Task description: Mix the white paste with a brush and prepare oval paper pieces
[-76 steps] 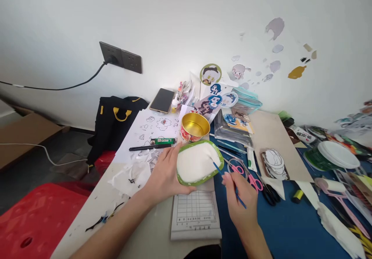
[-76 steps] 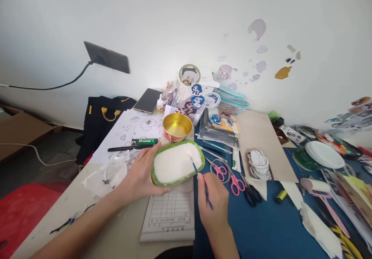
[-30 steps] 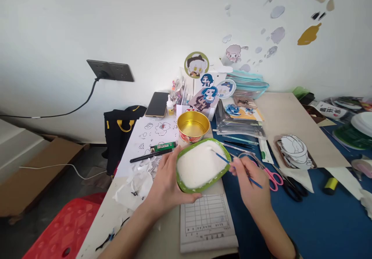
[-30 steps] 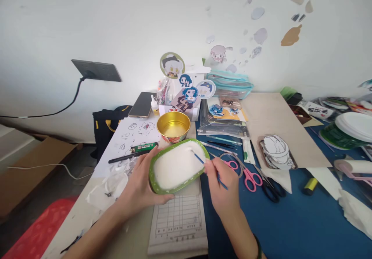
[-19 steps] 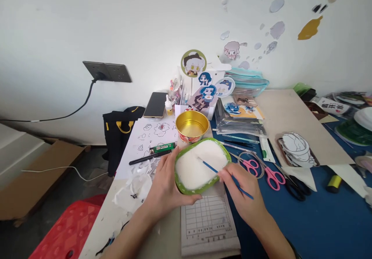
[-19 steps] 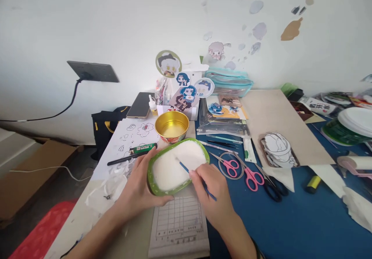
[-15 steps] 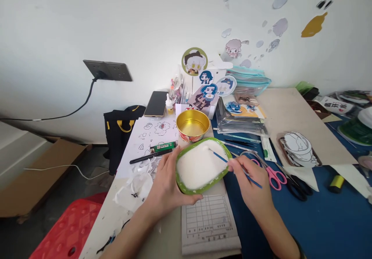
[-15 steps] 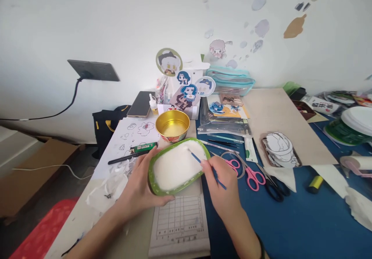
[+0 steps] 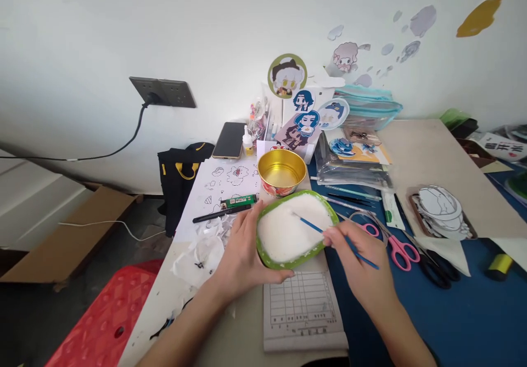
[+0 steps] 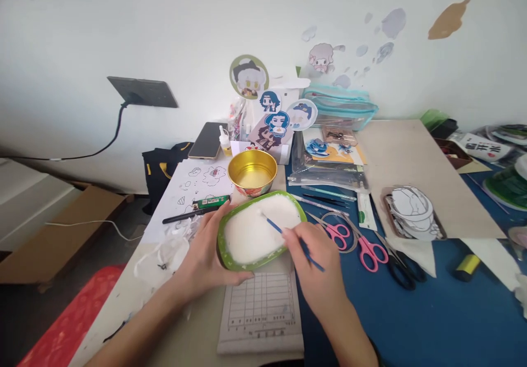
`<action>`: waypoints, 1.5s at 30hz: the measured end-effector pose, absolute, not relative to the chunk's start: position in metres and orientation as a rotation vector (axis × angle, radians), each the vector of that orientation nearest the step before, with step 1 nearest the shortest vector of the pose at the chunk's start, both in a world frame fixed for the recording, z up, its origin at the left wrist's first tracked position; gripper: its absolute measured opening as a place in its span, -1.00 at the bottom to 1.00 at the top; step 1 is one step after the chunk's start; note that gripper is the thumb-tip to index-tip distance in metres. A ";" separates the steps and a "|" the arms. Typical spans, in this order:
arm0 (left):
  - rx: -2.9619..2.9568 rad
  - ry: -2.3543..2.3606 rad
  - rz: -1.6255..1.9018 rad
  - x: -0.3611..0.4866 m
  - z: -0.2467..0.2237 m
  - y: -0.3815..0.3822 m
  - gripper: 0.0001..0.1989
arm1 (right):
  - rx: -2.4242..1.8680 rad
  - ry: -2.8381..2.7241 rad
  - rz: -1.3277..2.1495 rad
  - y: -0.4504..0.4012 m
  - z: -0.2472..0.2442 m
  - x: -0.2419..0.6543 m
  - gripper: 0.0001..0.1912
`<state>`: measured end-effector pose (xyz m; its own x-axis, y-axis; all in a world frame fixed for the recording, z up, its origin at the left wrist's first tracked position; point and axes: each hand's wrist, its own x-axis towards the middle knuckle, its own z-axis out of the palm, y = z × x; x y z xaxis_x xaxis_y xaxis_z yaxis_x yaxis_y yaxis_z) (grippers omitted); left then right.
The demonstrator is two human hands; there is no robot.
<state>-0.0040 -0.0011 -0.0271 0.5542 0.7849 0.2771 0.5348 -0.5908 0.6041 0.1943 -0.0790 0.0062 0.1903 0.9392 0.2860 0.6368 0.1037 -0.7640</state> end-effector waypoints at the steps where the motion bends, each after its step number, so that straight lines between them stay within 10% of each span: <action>1: 2.337 1.066 0.744 -0.004 -0.027 -0.001 0.21 | -1.595 -1.566 0.456 -0.078 0.006 0.194 -0.71; 45: 2.323 1.071 0.705 -0.002 -0.026 0.001 0.18 | -1.640 -1.671 0.954 -0.092 0.028 0.224 -0.66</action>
